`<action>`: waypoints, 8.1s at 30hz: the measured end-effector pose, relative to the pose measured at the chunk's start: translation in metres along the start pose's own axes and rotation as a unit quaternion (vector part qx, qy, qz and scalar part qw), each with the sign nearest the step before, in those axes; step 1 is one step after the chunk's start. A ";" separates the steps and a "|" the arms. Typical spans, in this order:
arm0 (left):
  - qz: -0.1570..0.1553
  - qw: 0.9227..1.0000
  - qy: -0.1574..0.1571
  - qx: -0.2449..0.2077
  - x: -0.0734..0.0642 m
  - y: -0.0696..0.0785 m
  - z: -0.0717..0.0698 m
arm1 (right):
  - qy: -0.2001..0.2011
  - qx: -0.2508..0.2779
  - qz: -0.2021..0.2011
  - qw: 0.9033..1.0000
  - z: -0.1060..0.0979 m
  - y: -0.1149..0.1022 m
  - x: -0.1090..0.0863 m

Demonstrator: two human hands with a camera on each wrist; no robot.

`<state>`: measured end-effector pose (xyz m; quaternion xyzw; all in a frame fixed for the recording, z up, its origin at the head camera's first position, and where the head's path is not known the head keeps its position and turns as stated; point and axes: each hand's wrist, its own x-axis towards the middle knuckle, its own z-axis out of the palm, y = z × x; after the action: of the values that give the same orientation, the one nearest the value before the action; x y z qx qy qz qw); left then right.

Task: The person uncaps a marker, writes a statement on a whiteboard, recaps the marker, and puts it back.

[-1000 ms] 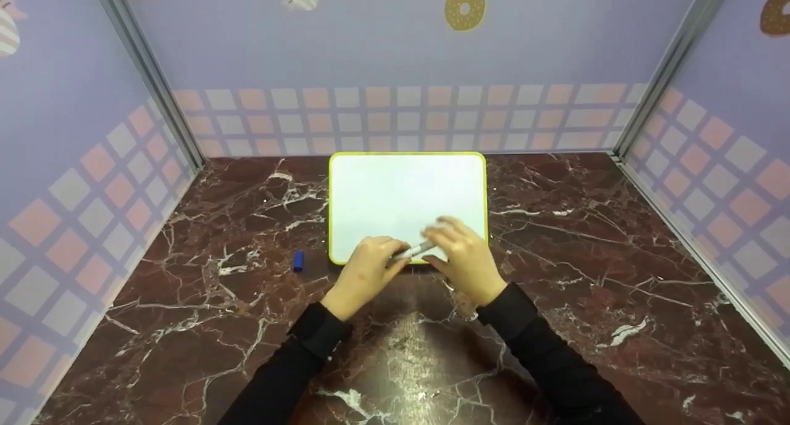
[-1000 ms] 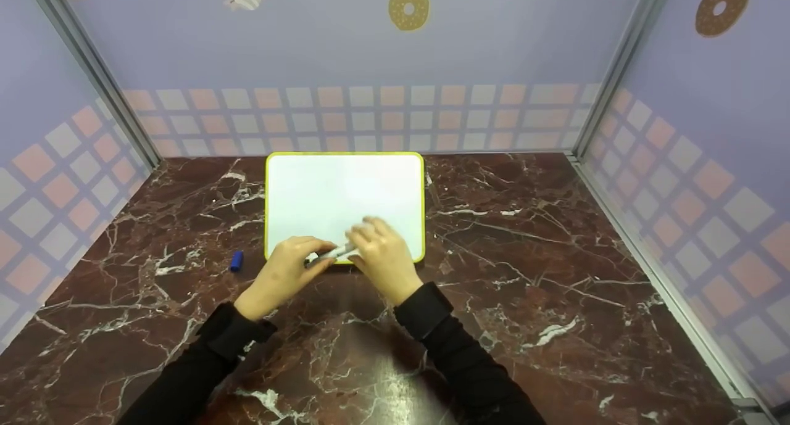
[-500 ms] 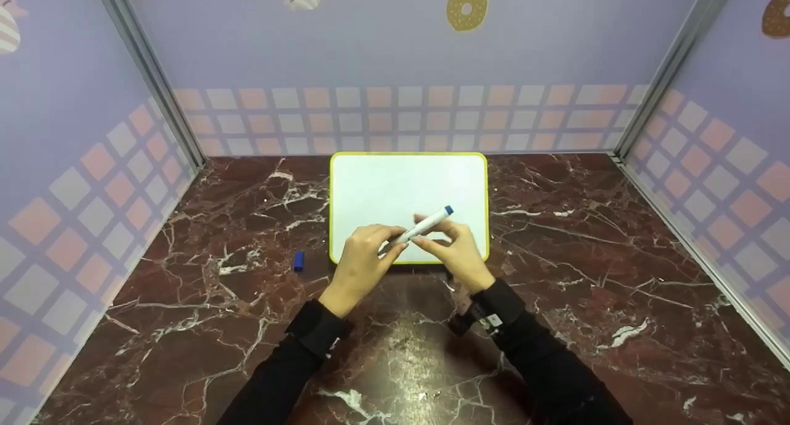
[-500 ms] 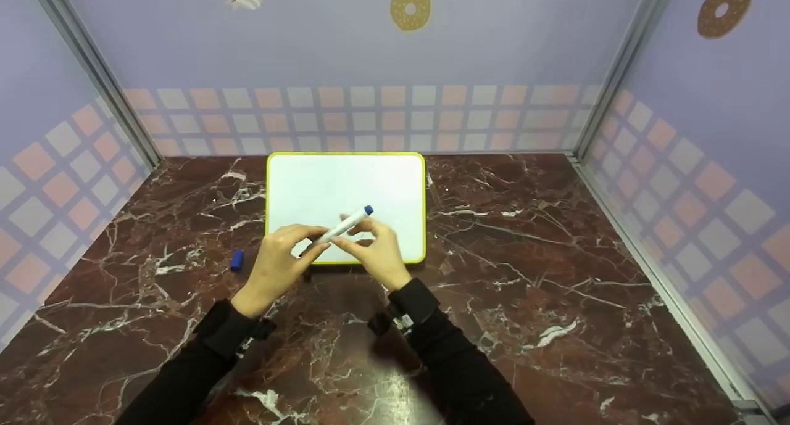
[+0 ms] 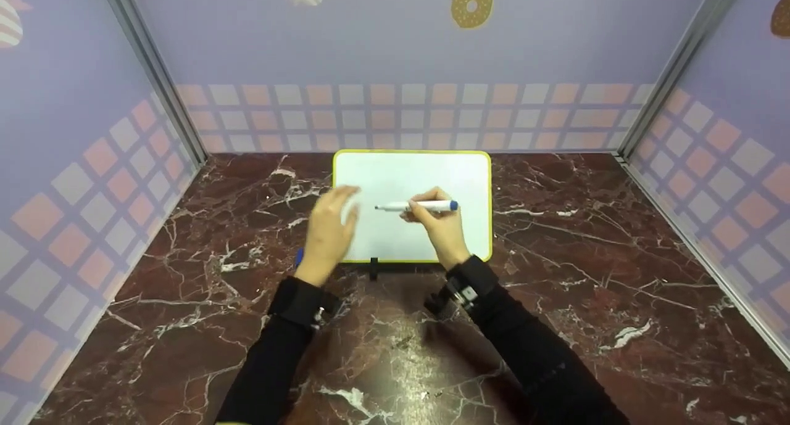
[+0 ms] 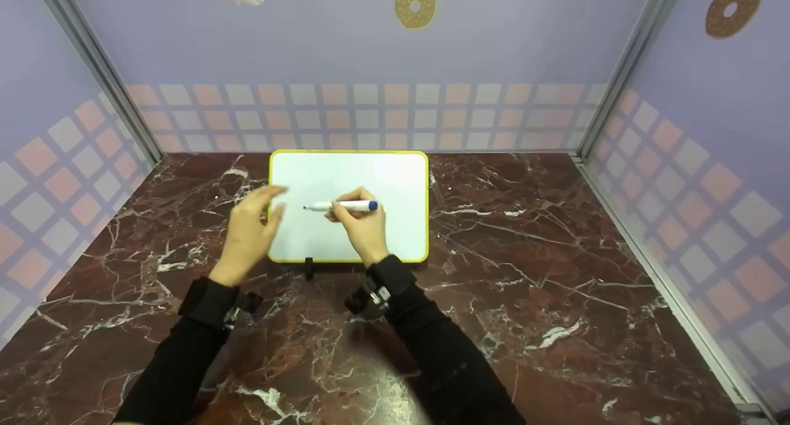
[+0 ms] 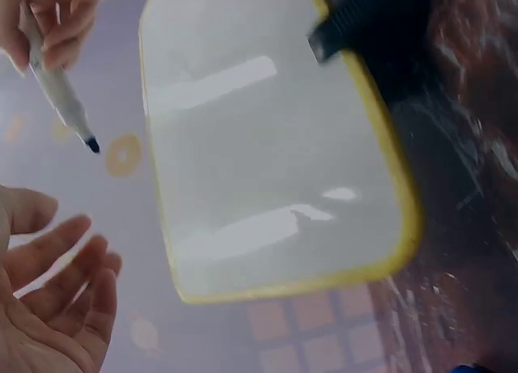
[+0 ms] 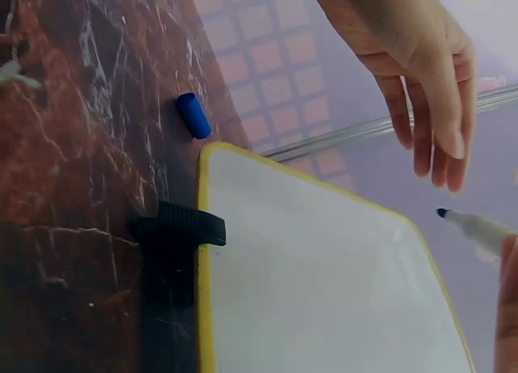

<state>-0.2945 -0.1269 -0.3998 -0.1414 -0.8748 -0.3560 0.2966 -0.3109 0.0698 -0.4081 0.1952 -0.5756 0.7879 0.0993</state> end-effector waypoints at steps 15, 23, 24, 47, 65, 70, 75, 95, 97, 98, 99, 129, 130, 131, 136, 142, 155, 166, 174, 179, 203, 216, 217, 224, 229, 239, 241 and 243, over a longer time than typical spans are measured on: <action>-0.151 0.977 -0.146 0.020 -0.002 -0.048 -0.006 | 0.002 -0.130 -0.078 0.988 0.038 0.041 0.037; -0.165 0.979 -0.123 -0.017 -0.004 -0.059 -0.004 | 0.011 -0.150 -0.056 0.987 0.047 0.046 0.042; -0.168 0.978 -0.125 -0.019 -0.004 -0.059 -0.005 | 0.012 -0.151 -0.055 0.987 0.047 0.046 0.042; -0.203 0.967 -0.141 -0.068 -0.003 -0.061 -0.007 | -0.008 -0.235 -0.052 0.970 0.064 0.014 0.020; -0.210 0.964 -0.141 -0.078 -0.004 -0.064 -0.005 | 0.017 -0.210 -0.080 0.974 0.056 0.026 0.022; -0.215 0.962 -0.147 -0.082 -0.005 -0.063 -0.006 | 0.039 -0.222 -0.090 0.970 0.051 0.043 0.030; -0.214 0.962 -0.150 -0.076 -0.006 -0.062 -0.007 | 0.049 -0.206 -0.088 0.973 0.045 0.048 0.032; -0.207 0.964 -0.146 -0.080 -0.005 -0.062 -0.007 | 0.014 -0.248 -0.081 0.965 0.042 0.047 0.025; -0.211 0.962 -0.150 -0.084 -0.005 -0.063 -0.006 | 0.020 -0.242 -0.087 0.966 0.041 0.047 0.024; -0.213 0.961 -0.151 -0.086 -0.005 -0.063 -0.006 | 0.025 -0.237 -0.089 0.967 0.040 0.048 0.024; -0.214 0.961 -0.152 -0.088 -0.006 -0.063 -0.006 | 0.031 -0.232 -0.092 0.968 0.039 0.048 0.024; -0.215 0.960 -0.153 -0.093 -0.003 -0.064 -0.007 | 0.026 -0.239 -0.087 0.967 0.038 0.028 0.017; -0.215 0.960 -0.153 -0.093 -0.003 -0.064 -0.007 | 0.026 -0.239 -0.090 0.966 0.037 0.027 0.016; -0.217 0.960 -0.152 -0.093 -0.003 -0.064 -0.007 | 0.029 -0.237 -0.092 0.967 0.036 0.027 0.016; -0.214 0.962 -0.146 -0.091 -0.005 -0.066 -0.006 | 0.059 -0.214 -0.090 0.971 0.028 0.037 0.021; -0.216 0.960 -0.148 -0.097 -0.005 -0.065 -0.006 | 0.068 -0.204 -0.095 0.972 0.021 0.047 0.029; -0.223 0.959 -0.153 -0.091 -0.003 -0.064 -0.006 | 0.050 -0.229 -0.106 0.966 0.018 0.046 0.032; -0.231 0.954 -0.163 -0.103 -0.006 -0.066 -0.007 | 0.062 -0.224 -0.097 0.968 0.012 0.045 0.022; -0.224 0.957 -0.156 -0.097 -0.006 -0.064 -0.006 | 0.081 -0.207 -0.103 0.970 0.008 0.043 0.031; -0.227 0.956 -0.157 -0.096 -0.005 -0.064 -0.006 | 0.074 -0.220 -0.093 0.968 0.007 0.043 0.034; -0.216 0.960 -0.147 -0.101 -0.003 -0.065 -0.006 | 0.076 -0.208 -0.121 0.968 -0.007 0.042 0.026; -0.225 0.958 -0.148 -0.098 -0.003 -0.066 -0.007 | 0.071 -0.251 -0.144 0.954 -0.003 0.041 0.027; -0.223 0.958 -0.148 -0.099 -0.003 -0.066 -0.007 | 0.069 -0.251 -0.140 0.955 -0.003 0.041 0.027; -0.226 0.955 -0.156 -0.110 -0.006 -0.066 -0.006 | 0.107 -0.215 -0.144 0.960 -0.005 0.040 0.029; -0.227 0.956 -0.158 -0.098 -0.004 -0.066 -0.007 | 0.155 -0.204 -0.137 0.957 -0.020 0.034 0.033; -0.228 0.955 -0.163 -0.099 -0.005 -0.065 -0.008 | 0.128 -0.224 -0.114 0.960 -0.025 0.007 0.023; -0.227 0.955 -0.160 -0.099 -0.004 -0.065 -0.007 | 0.122 -0.218 -0.109 0.962 -0.024 0.005 0.022; -0.227 0.956 -0.160 -0.097 -0.004 -0.065 -0.007 | 0.119 -0.214 -0.105 0.964 -0.023 0.005 0.022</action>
<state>-0.3182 -0.1778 -0.4337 -0.0220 -0.8812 -0.4697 0.0489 -0.3368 0.0883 -0.4087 0.1333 -0.6913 0.6487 0.2891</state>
